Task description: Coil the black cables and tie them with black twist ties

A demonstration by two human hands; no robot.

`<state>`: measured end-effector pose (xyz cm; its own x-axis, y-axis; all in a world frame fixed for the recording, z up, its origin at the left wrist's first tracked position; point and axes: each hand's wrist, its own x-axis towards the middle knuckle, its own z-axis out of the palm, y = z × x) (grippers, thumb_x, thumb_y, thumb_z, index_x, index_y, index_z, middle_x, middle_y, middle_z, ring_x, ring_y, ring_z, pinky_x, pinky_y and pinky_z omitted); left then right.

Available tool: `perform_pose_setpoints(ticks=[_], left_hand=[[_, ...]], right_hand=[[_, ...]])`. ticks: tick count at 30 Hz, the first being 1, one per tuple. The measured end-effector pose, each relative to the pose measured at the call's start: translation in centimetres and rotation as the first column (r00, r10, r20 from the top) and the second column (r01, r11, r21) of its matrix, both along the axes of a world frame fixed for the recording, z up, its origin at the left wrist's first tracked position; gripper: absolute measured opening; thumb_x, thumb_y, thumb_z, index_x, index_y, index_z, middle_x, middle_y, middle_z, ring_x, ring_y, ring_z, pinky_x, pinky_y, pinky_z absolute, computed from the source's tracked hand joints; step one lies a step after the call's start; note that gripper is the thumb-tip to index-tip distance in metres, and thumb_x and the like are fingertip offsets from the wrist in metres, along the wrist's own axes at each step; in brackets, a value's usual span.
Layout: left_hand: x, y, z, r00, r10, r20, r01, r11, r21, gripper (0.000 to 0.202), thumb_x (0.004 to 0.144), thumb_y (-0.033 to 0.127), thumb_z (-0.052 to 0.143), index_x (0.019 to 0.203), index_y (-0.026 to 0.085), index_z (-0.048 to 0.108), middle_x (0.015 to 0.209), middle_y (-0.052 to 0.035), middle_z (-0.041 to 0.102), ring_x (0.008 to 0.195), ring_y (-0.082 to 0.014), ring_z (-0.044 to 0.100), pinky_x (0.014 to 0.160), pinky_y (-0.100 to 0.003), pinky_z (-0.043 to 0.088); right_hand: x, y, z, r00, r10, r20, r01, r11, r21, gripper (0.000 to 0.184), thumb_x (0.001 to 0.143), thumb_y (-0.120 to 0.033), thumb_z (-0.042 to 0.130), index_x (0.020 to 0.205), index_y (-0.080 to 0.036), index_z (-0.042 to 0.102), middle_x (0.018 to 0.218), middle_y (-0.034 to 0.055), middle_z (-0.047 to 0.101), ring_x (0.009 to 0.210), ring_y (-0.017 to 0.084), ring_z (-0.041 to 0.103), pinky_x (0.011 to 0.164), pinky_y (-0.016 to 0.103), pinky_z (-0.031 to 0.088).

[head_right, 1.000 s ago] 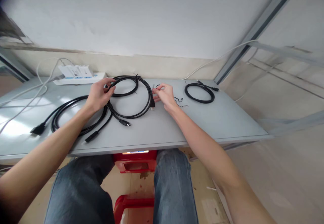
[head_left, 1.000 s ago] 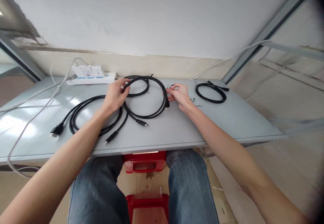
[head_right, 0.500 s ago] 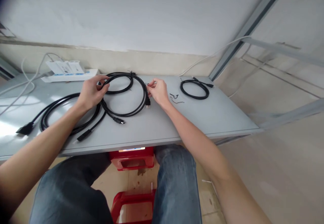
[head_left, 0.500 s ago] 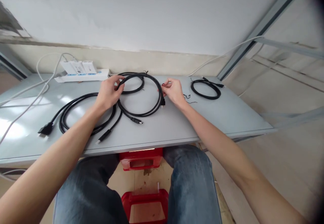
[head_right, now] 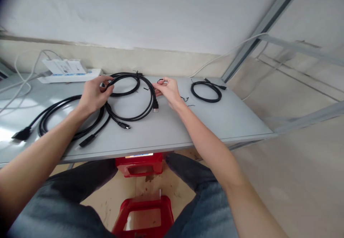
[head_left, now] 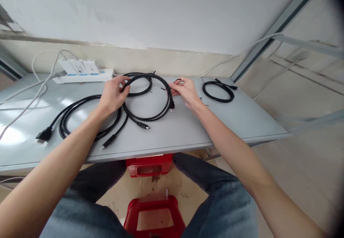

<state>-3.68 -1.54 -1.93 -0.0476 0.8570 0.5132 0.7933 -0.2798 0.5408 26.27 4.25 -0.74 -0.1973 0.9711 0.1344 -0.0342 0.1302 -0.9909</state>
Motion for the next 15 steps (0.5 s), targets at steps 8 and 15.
perform_pose_setpoints(ticks=[8, 15], left_hand=[[-0.3, 0.4, -0.4, 1.000, 0.015, -0.027, -0.015, 1.000, 0.011, 0.046, 0.094, 0.036, 0.060, 0.134, 0.018, 0.075, 0.102, -0.0063, 0.069, 0.079, -0.0190, 0.065, 0.089, -0.034, 0.056], [-0.4, 0.2, -0.2, 0.999, 0.026, -0.042, -0.026, 1.000, -0.003, 0.046, 0.095, 0.035, 0.058, 0.134, 0.020, 0.075, 0.105, -0.0067, 0.071, 0.079, -0.0188, 0.064, 0.091, -0.035, 0.057]], right_hand=[[0.5, -0.4, 0.6, 0.997, 0.062, 0.034, -0.060, 0.997, -0.046, 0.052, 0.091, -0.046, 0.097, 0.086, -0.025, 0.050, 0.088, 0.0066, 0.083, 0.078, 0.021, 0.083, 0.071, 0.031, 0.070], [0.5, -1.3, 1.3, 0.986, 0.130, 0.104, -0.123, 0.990, -0.066, 0.055, 0.090, -0.065, 0.092, 0.086, -0.023, 0.057, 0.094, 0.0111, 0.086, 0.076, 0.020, 0.083, 0.068, 0.028, 0.067]])
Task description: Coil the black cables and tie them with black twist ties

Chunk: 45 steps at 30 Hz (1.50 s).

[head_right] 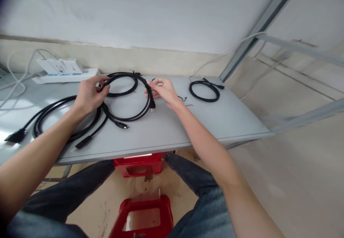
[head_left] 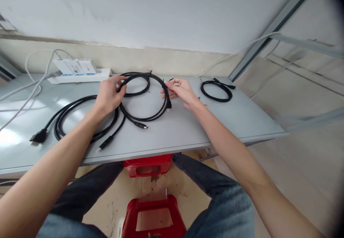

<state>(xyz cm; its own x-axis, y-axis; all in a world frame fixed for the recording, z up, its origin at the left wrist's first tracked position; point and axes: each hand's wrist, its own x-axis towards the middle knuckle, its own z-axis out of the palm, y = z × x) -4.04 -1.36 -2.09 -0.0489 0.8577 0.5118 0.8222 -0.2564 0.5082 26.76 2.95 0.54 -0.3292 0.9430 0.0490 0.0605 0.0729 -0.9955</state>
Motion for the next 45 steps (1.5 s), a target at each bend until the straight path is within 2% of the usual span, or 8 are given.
perform_pose_setpoints(ticks=[7, 15, 22, 27, 31, 36, 40, 45], left_hand=[[0.0, 0.1, 0.0, 1.000, 0.019, -0.001, -0.019, 1.000, -0.007, 0.045, 0.095, 0.034, 0.058, 0.134, 0.019, 0.075, 0.105, -0.0074, 0.071, 0.081, -0.0199, 0.065, 0.091, -0.035, 0.056], [0.2, -0.1, 0.4, 0.998, 0.055, -0.020, -0.056, 0.998, -0.036, 0.045, 0.095, 0.030, 0.059, 0.134, 0.016, 0.077, 0.102, -0.0062, 0.071, 0.080, -0.0188, 0.063, 0.093, -0.035, 0.054], [-0.1, -0.1, 0.3, 0.997, 0.072, -0.016, -0.072, 0.997, -0.008, 0.046, 0.095, 0.030, 0.058, 0.134, 0.015, 0.076, 0.099, -0.0055, 0.069, 0.084, -0.0202, 0.063, 0.093, -0.037, 0.056], [-0.1, -0.1, 0.1, 0.997, 0.073, -0.008, -0.073, 0.997, -0.006, 0.042, 0.093, 0.034, 0.059, 0.128, 0.020, 0.078, 0.099, -0.0070, 0.071, 0.088, -0.0242, 0.067, 0.093, -0.038, 0.056], [0.0, -0.3, 0.4, 0.995, 0.096, -0.003, -0.096, 0.995, -0.018, 0.044, 0.091, 0.036, 0.059, 0.127, 0.020, 0.078, 0.099, -0.0078, 0.073, 0.085, -0.0244, 0.068, 0.094, -0.040, 0.057], [0.6, -0.6, 0.8, 0.993, 0.111, -0.024, -0.112, 0.994, -0.018, 0.044, 0.091, 0.034, 0.058, 0.127, 0.020, 0.078, 0.099, -0.0076, 0.074, 0.083, -0.0243, 0.068, 0.096, -0.040, 0.057], [1.3, -0.8, 0.9, 0.994, 0.104, -0.032, -0.105, 0.994, -0.027, 0.042, 0.090, 0.036, 0.060, 0.125, 0.020, 0.077, 0.095, -0.0065, 0.072, 0.078, -0.0236, 0.068, 0.092, -0.038, 0.056], [2.3, -1.3, 1.3, 0.995, 0.094, -0.030, -0.095, 0.995, -0.035, 0.036, 0.089, 0.036, 0.062, 0.118, 0.020, 0.074, 0.089, -0.0048, 0.069, 0.074, -0.0231, 0.066, 0.086, -0.037, 0.053]], right_hand=[[0.0, 0.5, -0.2, 0.999, 0.000, -0.032, 0.000, 1.000, -0.005, 0.055, 0.084, -0.064, 0.098, 0.088, -0.022, 0.062, 0.093, 0.0108, 0.087, 0.080, 0.021, 0.084, 0.074, 0.030, 0.069], [0.3, 0.6, -0.2, 0.997, 0.054, -0.047, -0.054, 0.999, 0.006, 0.049, 0.079, -0.044, 0.106, 0.085, -0.022, 0.062, 0.091, 0.0084, 0.086, 0.082, 0.022, 0.084, 0.080, 0.033, 0.071], [0.0, 0.4, -0.1, 0.993, 0.114, -0.037, -0.113, 0.993, 0.040, 0.056, 0.081, -0.067, 0.099, 0.087, -0.022, 0.067, 0.099, 0.0125, 0.087, 0.093, 0.024, 0.085, 0.089, 0.035, 0.072], [-0.8, 0.2, -1.0, 0.999, 0.036, 0.009, -0.037, 0.993, 0.114, 0.057, 0.082, -0.069, 0.097, 0.085, -0.022, 0.064, 0.094, 0.0105, 0.085, 0.089, 0.023, 0.084, 0.085, 0.034, 0.070], [-1.7, -0.3, -2.0, 0.981, -0.097, 0.169, 0.031, 0.934, 0.356, 0.044, 0.085, -0.052, 0.098, 0.093, -0.023, 0.066, 0.095, 0.0073, 0.083, 0.091, 0.023, 0.080, 0.091, 0.037, 0.065], [-2.8, -1.1, -2.2, 0.888, -0.262, 0.378, 0.045, 0.867, 0.496, 0.024, 0.093, -0.026, 0.084, 0.105, -0.026, 0.064, 0.099, 0.0052, 0.080, 0.097, 0.026, 0.076, 0.091, 0.039, 0.060], [-2.9, -1.0, -2.3, 0.821, -0.332, 0.465, 0.055, 0.855, 0.515, 0.027, 0.089, -0.011, 0.071, 0.109, -0.026, 0.060, 0.092, 0.0029, 0.076, 0.090, 0.026, 0.072, 0.085, 0.038, 0.054], [-2.8, -0.2, -2.8, 0.719, -0.449, 0.530, 0.105, 0.825, 0.555, 0.034, 0.085, -0.006, 0.066, 0.112, -0.025, 0.059, 0.093, 0.0038, 0.074, 0.086, 0.026, 0.068, 0.079, 0.038, 0.048]])
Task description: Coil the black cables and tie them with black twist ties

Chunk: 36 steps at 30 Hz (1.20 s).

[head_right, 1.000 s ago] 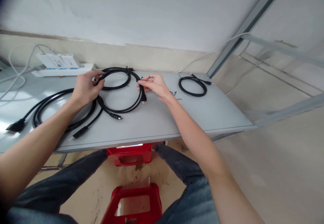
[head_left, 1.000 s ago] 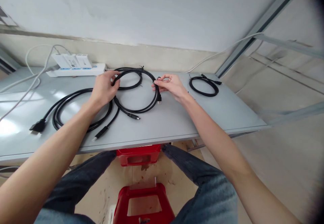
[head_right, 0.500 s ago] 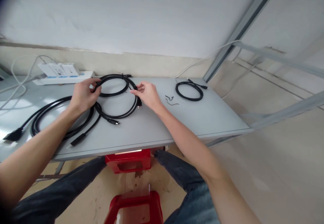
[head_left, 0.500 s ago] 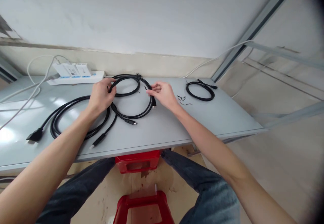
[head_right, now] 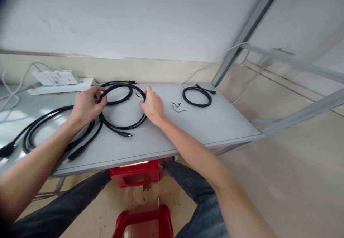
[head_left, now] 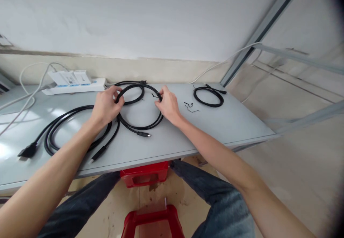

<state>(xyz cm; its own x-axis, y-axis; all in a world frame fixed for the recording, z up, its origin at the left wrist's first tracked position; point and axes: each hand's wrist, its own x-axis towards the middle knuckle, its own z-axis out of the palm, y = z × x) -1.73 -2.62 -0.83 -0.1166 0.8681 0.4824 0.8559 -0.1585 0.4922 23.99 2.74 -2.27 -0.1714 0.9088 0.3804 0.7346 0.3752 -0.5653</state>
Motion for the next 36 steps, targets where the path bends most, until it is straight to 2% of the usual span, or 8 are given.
perform_pose_setpoints(ticks=[3, 8, 16, 22, 27, 31, 34, 36], left_hand=[[0.5, -0.3, 0.2, 1.000, -0.006, 0.000, 0.006, 1.000, -0.014, 0.031, 0.089, 0.039, 0.062, 0.114, 0.022, 0.071, 0.086, -0.0035, 0.067, 0.074, -0.0231, 0.067, 0.084, -0.037, 0.052], [0.6, -0.4, 0.1, 1.000, -0.022, -0.016, 0.021, 0.999, -0.027, 0.029, 0.091, 0.043, 0.061, 0.111, 0.023, 0.070, 0.077, -0.0013, 0.065, 0.075, -0.0248, 0.067, 0.080, -0.037, 0.050], [0.1, -0.2, -0.5, 0.999, -0.025, -0.031, 0.024, 1.000, -0.015, 0.030, 0.092, 0.044, 0.061, 0.113, 0.024, 0.070, 0.074, -0.0004, 0.063, 0.073, -0.0246, 0.066, 0.079, -0.036, 0.047], [0.1, -0.2, -0.6, 0.999, -0.022, -0.041, 0.022, 1.000, -0.007, 0.029, 0.091, 0.043, 0.061, 0.111, 0.024, 0.071, 0.068, 0.0004, 0.059, 0.069, -0.0240, 0.063, 0.075, -0.036, 0.046], [0.1, -0.4, -0.4, 0.999, -0.042, -0.021, 0.041, 0.999, -0.020, 0.043, 0.088, 0.044, 0.060, 0.120, 0.023, 0.079, 0.060, 0.0037, 0.050, 0.064, -0.0211, 0.057, 0.074, -0.035, 0.046], [0.2, -0.5, -0.4, 0.994, -0.108, 0.033, 0.111, 0.988, -0.109, 0.050, 0.081, 0.044, 0.062, 0.120, 0.020, 0.081, 0.055, 0.0067, 0.039, 0.057, -0.0182, 0.045, 0.071, -0.036, 0.047], [0.1, -0.4, -0.5, 0.990, -0.124, 0.062, 0.132, 0.982, -0.133, 0.039, 0.076, 0.042, 0.063, 0.107, 0.023, 0.077, 0.057, 0.0062, 0.043, 0.057, -0.0186, 0.046, 0.068, -0.037, 0.047], [0.2, -0.4, -0.4, 0.988, -0.136, 0.068, 0.144, 0.980, -0.136, 0.032, 0.073, 0.041, 0.064, 0.101, 0.025, 0.071, 0.061, 0.0046, 0.051, 0.061, -0.0201, 0.051, 0.068, -0.037, 0.046]], right_hand=[[0.2, 0.4, -0.1, 0.999, -0.048, 0.026, 0.047, 0.999, 0.027, 0.028, 0.088, -0.009, 0.069, 0.110, -0.025, 0.061, 0.094, 0.0050, 0.074, 0.084, 0.027, 0.066, 0.078, 0.038, 0.047], [0.6, 0.6, -0.1, 0.999, -0.045, 0.006, 0.045, 0.998, 0.045, 0.009, 0.099, -0.025, 0.073, 0.099, -0.026, 0.064, 0.086, 0.0038, 0.072, 0.080, 0.026, 0.065, 0.076, 0.038, 0.047], [0.4, 0.1, 0.1, 0.995, -0.042, 0.094, 0.028, 0.990, 0.138, 0.016, 0.106, -0.031, 0.067, 0.092, -0.025, 0.070, 0.079, 0.0083, 0.071, 0.079, 0.028, 0.067, 0.076, 0.040, 0.047], [0.7, -0.3, 0.7, 0.985, 0.009, 0.175, -0.031, 0.992, 0.123, 0.034, 0.115, -0.033, 0.055, 0.088, -0.023, 0.072, 0.082, 0.0087, 0.072, 0.076, 0.026, 0.065, 0.074, 0.038, 0.044], [1.7, 0.2, 1.2, 0.995, 0.074, 0.071, -0.083, 0.987, 0.137, 0.032, 0.115, -0.035, 0.057, 0.094, -0.023, 0.077, 0.104, 0.0084, 0.079, 0.089, 0.025, 0.069, 0.082, 0.037, 0.049], [2.2, 0.6, 1.5, 0.994, 0.108, -0.006, -0.107, 0.987, 0.121, 0.022, 0.112, -0.029, 0.063, 0.096, -0.023, 0.077, 0.108, 0.0069, 0.082, 0.095, 0.025, 0.072, 0.091, 0.037, 0.052], [2.4, 0.9, 1.7, 0.988, 0.151, -0.029, -0.147, 0.984, 0.099, 0.020, 0.110, -0.028, 0.066, 0.093, -0.023, 0.075, 0.105, 0.0069, 0.083, 0.093, 0.024, 0.074, 0.092, 0.037, 0.051], [2.6, 1.0, 1.8, 0.982, 0.182, -0.042, -0.178, 0.981, 0.082, 0.020, 0.110, -0.030, 0.068, 0.092, -0.023, 0.073, 0.101, 0.0072, 0.083, 0.093, 0.024, 0.075, 0.092, 0.037, 0.051]])
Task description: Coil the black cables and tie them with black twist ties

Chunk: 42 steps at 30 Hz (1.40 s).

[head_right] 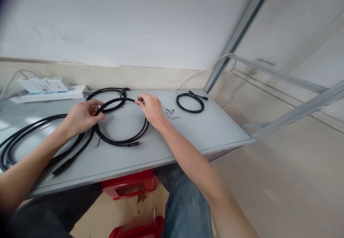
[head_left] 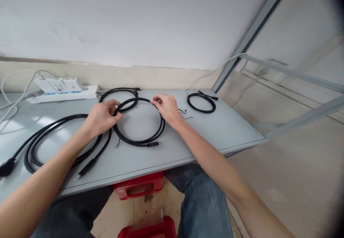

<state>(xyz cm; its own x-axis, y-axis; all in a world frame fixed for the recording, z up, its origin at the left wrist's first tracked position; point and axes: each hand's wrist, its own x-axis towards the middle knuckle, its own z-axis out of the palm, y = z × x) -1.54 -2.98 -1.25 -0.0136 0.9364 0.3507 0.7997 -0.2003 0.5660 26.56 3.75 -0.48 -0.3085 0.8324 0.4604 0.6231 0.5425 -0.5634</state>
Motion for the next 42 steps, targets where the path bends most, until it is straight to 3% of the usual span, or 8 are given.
perform_pose_setpoints(ticks=[5, 14, 19, 23, 27, 34, 38, 42], left_hand=[[0.4, -0.3, 0.6, 1.000, -0.005, -0.004, 0.005, 0.999, -0.038, 0.022, 0.071, 0.039, 0.062, 0.089, 0.027, 0.057, 0.074, -0.0007, 0.069, 0.067, -0.0222, 0.058, 0.068, -0.037, 0.045], [0.7, -0.7, 1.1, 0.994, 0.023, -0.108, -0.027, 0.999, -0.035, 0.018, 0.073, 0.035, 0.058, 0.080, 0.028, 0.044, 0.062, 0.0004, 0.055, 0.058, -0.0214, 0.045, 0.061, -0.036, 0.035], [0.9, -1.1, 1.5, 0.993, 0.049, -0.103, -0.057, 0.995, -0.076, 0.018, 0.072, 0.035, 0.057, 0.084, 0.027, 0.044, 0.066, -0.0002, 0.057, 0.061, -0.0213, 0.046, 0.063, -0.035, 0.034], [1.0, -1.2, 1.7, 0.992, 0.084, -0.098, -0.093, 0.991, -0.099, 0.019, 0.073, 0.033, 0.057, 0.089, 0.026, 0.048, 0.069, -0.0007, 0.060, 0.063, -0.0218, 0.047, 0.065, -0.035, 0.034], [1.1, -1.2, 1.8, 0.992, 0.084, -0.092, -0.092, 0.992, -0.087, 0.017, 0.075, 0.030, 0.058, 0.088, 0.026, 0.048, 0.069, -0.0006, 0.062, 0.061, -0.0214, 0.047, 0.066, -0.035, 0.034], [1.0, -1.2, 1.7, 0.994, -0.023, -0.104, 0.013, 0.995, -0.094, 0.017, 0.075, 0.031, 0.056, 0.088, 0.026, 0.048, 0.067, 0.0008, 0.059, 0.061, -0.0210, 0.048, 0.067, -0.034, 0.035], [1.3, -1.3, 1.4, 0.975, -0.096, -0.200, 0.071, 0.989, -0.132, 0.014, 0.077, 0.035, 0.057, 0.087, 0.026, 0.052, 0.069, -0.0006, 0.062, 0.062, -0.0217, 0.049, 0.066, -0.035, 0.034], [1.7, -1.5, 1.3, 0.939, -0.149, -0.311, 0.094, 0.978, -0.185, 0.027, 0.086, 0.044, 0.058, 0.070, 0.025, 0.048, 0.066, -0.0028, 0.061, 0.063, -0.0223, 0.052, 0.066, -0.036, 0.033]], right_hand=[[0.1, 0.0, 0.2, 0.997, 0.075, -0.031, -0.077, 0.995, -0.060, 0.021, 0.110, -0.038, 0.068, 0.094, -0.024, 0.068, 0.096, 0.0061, 0.080, 0.090, 0.023, 0.072, 0.088, 0.035, 0.052], [0.3, -0.6, 0.7, 0.988, 0.153, 0.034, -0.153, 0.988, -0.013, 0.019, 0.114, -0.034, 0.054, 0.098, -0.026, 0.049, 0.099, 0.0030, 0.069, 0.083, 0.018, 0.056, 0.078, 0.031, 0.043], [0.8, -1.2, 1.6, 0.955, 0.175, 0.239, -0.169, 0.985, -0.046, 0.017, 0.117, -0.033, 0.046, 0.102, -0.026, 0.049, 0.085, 0.0000, 0.061, 0.071, 0.018, 0.045, 0.071, 0.032, 0.034], [1.0, -1.6, 2.0, 0.912, 0.109, 0.395, -0.115, 0.993, -0.009, 0.021, 0.115, -0.030, 0.043, 0.096, -0.025, 0.052, 0.073, -0.0007, 0.051, 0.064, 0.019, 0.037, 0.068, 0.035, 0.025], [0.9, -1.7, 2.1, 0.908, 0.047, 0.417, -0.089, 0.993, 0.082, 0.028, 0.117, -0.035, 0.043, 0.092, -0.024, 0.054, 0.071, 0.0005, 0.050, 0.064, 0.019, 0.037, 0.068, 0.035, 0.022], [1.1, -1.3, 1.9, 0.923, 0.090, 0.375, -0.117, 0.992, 0.051, 0.032, 0.111, -0.033, 0.055, 0.083, -0.024, 0.045, 0.073, -0.0005, 0.052, 0.067, 0.016, 0.036, 0.069, 0.033, 0.024], [0.8, -1.2, 1.6, 0.932, 0.115, 0.344, -0.122, 0.993, -0.003, 0.034, 0.107, -0.030, 0.057, 0.078, -0.024, 0.040, 0.070, -0.0009, 0.051, 0.066, 0.016, 0.038, 0.068, 0.034, 0.025], [0.3, -1.3, 1.1, 0.938, 0.157, 0.310, -0.154, 0.988, -0.033, 0.031, 0.108, -0.030, 0.056, 0.081, -0.024, 0.042, 0.072, -0.0010, 0.053, 0.066, 0.016, 0.040, 0.068, 0.033, 0.027]])
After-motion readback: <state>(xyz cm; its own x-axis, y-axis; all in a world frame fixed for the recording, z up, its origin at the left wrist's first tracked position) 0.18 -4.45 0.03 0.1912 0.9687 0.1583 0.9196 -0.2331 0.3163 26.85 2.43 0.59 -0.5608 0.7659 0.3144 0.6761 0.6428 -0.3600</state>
